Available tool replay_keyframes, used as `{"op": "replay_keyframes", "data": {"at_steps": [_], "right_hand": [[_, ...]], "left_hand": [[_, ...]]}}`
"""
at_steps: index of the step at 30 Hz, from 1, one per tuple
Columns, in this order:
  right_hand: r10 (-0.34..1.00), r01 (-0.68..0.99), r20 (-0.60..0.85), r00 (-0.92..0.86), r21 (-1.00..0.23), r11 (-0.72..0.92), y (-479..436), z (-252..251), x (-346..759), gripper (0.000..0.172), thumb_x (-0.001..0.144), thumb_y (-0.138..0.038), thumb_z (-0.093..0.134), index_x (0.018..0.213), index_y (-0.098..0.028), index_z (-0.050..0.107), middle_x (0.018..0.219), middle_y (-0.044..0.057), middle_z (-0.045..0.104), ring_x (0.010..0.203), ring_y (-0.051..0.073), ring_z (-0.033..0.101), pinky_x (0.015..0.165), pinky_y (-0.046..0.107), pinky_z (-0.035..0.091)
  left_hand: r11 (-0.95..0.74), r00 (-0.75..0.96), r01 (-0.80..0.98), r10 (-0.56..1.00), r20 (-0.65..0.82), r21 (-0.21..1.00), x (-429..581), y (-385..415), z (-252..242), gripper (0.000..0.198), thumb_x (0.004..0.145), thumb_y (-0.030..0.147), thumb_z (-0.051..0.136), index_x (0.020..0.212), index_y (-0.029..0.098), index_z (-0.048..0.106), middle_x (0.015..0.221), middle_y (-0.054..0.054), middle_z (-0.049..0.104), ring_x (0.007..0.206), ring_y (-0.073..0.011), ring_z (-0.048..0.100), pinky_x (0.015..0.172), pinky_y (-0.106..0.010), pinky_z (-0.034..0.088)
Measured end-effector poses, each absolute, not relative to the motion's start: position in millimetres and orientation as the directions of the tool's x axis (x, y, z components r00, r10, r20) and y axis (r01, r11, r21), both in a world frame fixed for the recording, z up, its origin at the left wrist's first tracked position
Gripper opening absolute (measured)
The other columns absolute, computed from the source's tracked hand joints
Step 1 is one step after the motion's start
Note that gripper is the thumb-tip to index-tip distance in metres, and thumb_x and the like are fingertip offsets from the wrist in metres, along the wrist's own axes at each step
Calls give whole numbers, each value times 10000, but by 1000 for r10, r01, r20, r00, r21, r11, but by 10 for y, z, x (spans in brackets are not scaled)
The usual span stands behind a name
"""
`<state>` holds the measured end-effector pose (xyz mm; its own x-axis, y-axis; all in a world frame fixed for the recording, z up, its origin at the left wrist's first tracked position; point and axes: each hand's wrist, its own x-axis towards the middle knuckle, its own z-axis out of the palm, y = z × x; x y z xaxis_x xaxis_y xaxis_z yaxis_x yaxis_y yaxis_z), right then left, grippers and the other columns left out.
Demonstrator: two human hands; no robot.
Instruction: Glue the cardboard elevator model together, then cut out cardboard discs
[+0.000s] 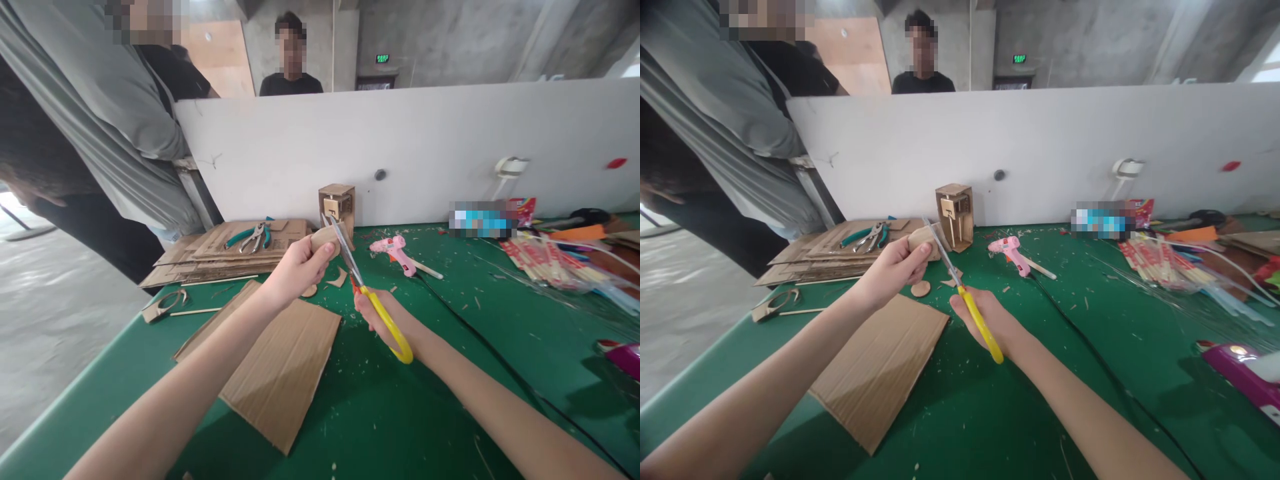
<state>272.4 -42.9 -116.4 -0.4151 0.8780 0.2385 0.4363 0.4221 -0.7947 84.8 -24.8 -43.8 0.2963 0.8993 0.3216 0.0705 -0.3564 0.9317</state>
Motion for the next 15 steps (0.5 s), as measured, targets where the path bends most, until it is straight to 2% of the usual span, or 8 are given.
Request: {"op": "replay_keyframes", "data": {"at_steps": [8, 10, 13, 15], "right_hand": [[871, 456, 239, -429, -775, 437, -438, -1131, 2746, 551, 894, -698, 257, 637, -220, 355, 579, -28, 354, 507, 117, 389, 455, 251, 340], [866, 424, 251, -432, -791, 441, -417, -1179, 2745, 575, 874, -732, 244, 645, -219, 365, 596, -26, 351, 524, 121, 386, 467, 254, 346], [859, 396, 247, -448, -807, 438, -408, -1216, 2748, 597, 851, -763, 237, 686, -214, 403, 625, -23, 368, 552, 125, 392, 495, 260, 368], [859, 408, 228, -459, -805, 431, -424, -1202, 2748, 579, 861, -747, 257, 741, -208, 431, 645, -17, 402, 565, 131, 417, 516, 268, 383]], "left_hand": [[-312, 359, 95, 896, 260, 945, 772, -213, -428, 321, 906, 412, 503, 711, 199, 365, 517, 94, 321, 421, -38, 264, 401, -177, 200], [-329, 359, 190, 900, 247, 925, 739, -212, -394, 339, 913, 400, 485, 672, 198, 359, 497, 83, 355, 412, -41, 287, 402, -179, 230], [-398, 365, 395, 895, 256, 828, 676, -222, -323, 384, 920, 389, 463, 603, 184, 394, 472, 51, 417, 407, -47, 345, 413, -185, 281], [-433, 413, 466, 878, 243, 772, 632, -229, -278, 423, 927, 399, 441, 567, 178, 414, 465, 36, 435, 411, -52, 371, 418, -188, 297]]}}
